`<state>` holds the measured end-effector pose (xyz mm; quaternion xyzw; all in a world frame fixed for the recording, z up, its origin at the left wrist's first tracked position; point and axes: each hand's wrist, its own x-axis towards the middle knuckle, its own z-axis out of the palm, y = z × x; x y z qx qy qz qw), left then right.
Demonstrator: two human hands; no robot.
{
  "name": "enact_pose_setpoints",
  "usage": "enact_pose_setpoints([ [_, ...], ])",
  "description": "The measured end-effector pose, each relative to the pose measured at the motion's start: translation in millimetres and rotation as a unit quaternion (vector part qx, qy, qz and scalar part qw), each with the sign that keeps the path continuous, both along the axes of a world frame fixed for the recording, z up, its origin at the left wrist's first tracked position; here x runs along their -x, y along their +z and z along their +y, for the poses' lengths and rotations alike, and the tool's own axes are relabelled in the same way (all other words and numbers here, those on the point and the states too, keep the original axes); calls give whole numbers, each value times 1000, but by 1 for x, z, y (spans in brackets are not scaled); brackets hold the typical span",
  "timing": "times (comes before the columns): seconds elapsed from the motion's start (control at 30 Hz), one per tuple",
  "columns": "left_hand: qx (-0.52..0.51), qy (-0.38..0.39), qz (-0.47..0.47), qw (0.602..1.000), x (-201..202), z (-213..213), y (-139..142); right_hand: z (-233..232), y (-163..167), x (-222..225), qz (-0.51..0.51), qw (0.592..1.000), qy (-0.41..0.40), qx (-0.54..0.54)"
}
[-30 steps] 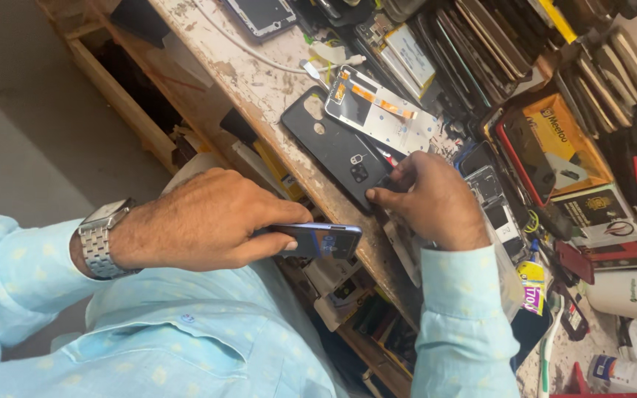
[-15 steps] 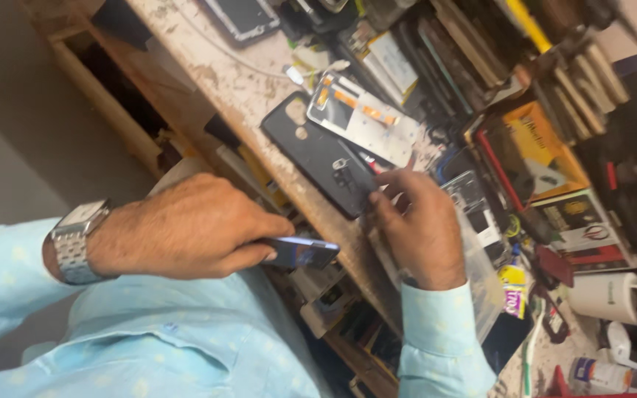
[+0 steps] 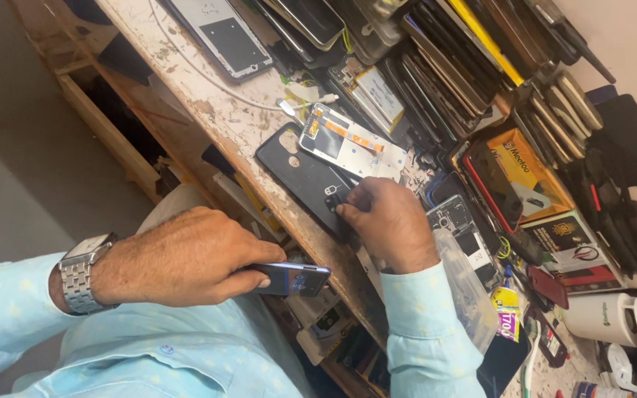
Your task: The person uses a screwdriver to remove screws from a smartphone back cover, then places the cover aside. They pick up a light blue phone, remove the camera module, wipe it with a cloth, and reattach it to the phone.
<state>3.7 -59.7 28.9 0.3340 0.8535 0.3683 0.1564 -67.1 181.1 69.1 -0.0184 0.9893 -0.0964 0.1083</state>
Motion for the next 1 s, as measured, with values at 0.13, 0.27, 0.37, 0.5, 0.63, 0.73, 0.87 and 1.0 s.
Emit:
enact_pose_setpoints([
  [0.13, 7, -6, -10, 1000, 3, 0, 1, 1, 4, -7, 45, 985, -10, 166],
  [0.27, 11, -13, 18, 1000, 9, -3, 1, 11, 5, -37, 82, 929, 30, 359],
  [0.37, 21, -19, 21, 999, 10, -2, 1, 18, -6, -70, 140, 879, 104, 444],
  [0.5, 6, -35, 63, 997, 12, 1, 2, 22, -22, -93, 124, 850, 83, 505],
  [0.63, -19, -47, 81, 995, 10, 4, 5, 20, -24, -95, 108, 862, 87, 488],
  [0.73, 1, -43, 73, 996, 8, 5, 8, 18, -22, -93, 124, 883, 118, 438],
  [0.87, 32, -40, 58, 997, 6, 5, 9, 17, -20, -93, 132, 903, 132, 386],
  [1.0, 27, -33, 53, 998, 5, 4, 9, 15, -19, -93, 166, 919, 161, 320],
])
